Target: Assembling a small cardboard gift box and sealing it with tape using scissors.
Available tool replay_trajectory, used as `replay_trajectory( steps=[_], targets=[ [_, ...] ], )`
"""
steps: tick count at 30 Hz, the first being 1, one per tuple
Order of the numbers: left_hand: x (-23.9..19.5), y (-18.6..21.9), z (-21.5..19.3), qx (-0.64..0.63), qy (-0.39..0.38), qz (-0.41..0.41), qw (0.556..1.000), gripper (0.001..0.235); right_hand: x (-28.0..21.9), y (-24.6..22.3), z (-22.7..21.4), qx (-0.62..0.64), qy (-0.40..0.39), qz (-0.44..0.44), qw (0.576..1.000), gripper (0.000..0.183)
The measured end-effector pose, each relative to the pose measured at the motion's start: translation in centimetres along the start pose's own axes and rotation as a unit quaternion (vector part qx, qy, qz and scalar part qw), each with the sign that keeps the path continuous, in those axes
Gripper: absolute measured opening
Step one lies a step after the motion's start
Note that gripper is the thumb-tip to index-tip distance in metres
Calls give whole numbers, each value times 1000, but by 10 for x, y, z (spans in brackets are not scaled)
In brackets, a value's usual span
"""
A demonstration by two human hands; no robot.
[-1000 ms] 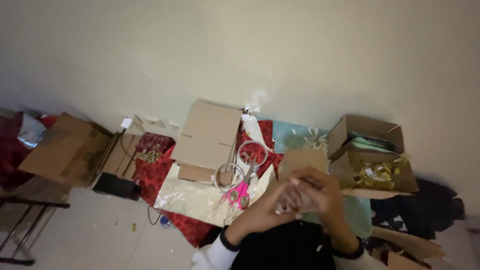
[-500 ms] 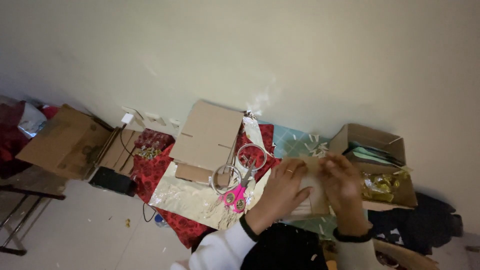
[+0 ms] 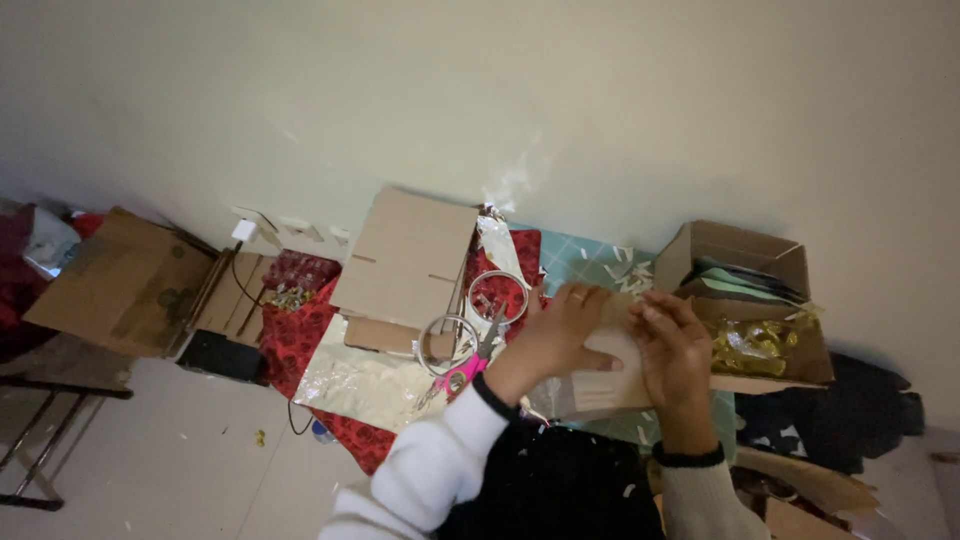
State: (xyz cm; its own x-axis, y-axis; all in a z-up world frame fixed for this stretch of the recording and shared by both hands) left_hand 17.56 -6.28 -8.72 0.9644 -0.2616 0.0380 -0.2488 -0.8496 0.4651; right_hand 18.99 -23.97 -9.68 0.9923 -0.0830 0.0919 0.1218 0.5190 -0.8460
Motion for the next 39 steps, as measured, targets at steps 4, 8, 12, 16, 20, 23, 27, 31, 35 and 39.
replay_trajectory(
  steps=[4, 8, 12, 16, 20, 23, 27, 31, 35, 39],
  targets=[
    [18, -8, -18, -50, -56, -17, 997, 119, 3, 2, -1, 3, -4, -7, 1000, 22],
    [19, -5, -35, -71, -118, -34, 990, 116, -6, -16, 26, -150, -34, -33, 988, 26],
    [27, -14, -34, -70, -131, -25, 989, 114, 7, -32, 44, -416, -126, -67, 898, 29],
    [25, -14, -33, -67, -134, -10, 989, 113, 41, -22, 31, -487, -186, -31, 853, 20],
    [19, -11, -47, -97, -140, -3, 985, 112, 51, -23, 37, -461, -213, 25, 861, 35],
    [19, -9, -48, -95, -142, 0, 985, 108, 54, -29, 39, -460, -222, 33, 859, 36],
    [23, -14, -41, -100, -139, 6, 985, 106, 65, -31, 37, -456, -233, 49, 858, 33],
    [22, -18, -36, -133, -138, 10, 981, 108, 58, -43, 51, -456, -255, 37, 852, 33],
    [21, -17, -38, -125, -131, 12, 983, 99, 57, -45, 53, -452, -262, 36, 852, 34],
    [38, -34, -6, -125, -115, -5, 985, 75, 52, -47, 58, -461, -251, 35, 850, 37]
  ],
)
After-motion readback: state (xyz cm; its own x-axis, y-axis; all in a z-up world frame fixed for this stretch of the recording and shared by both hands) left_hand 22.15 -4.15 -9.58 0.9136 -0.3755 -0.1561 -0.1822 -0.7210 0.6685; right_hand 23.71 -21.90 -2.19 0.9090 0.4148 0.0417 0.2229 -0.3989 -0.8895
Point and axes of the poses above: each hand's wrist, its own x-axis towards the middle knuckle, its own z-axis out of the palm, y = z × x, the point moved 1 cm from there along x, towards the middle knuckle, and after that the axes turned 6 degrees about -z, right-handed, at the moved point
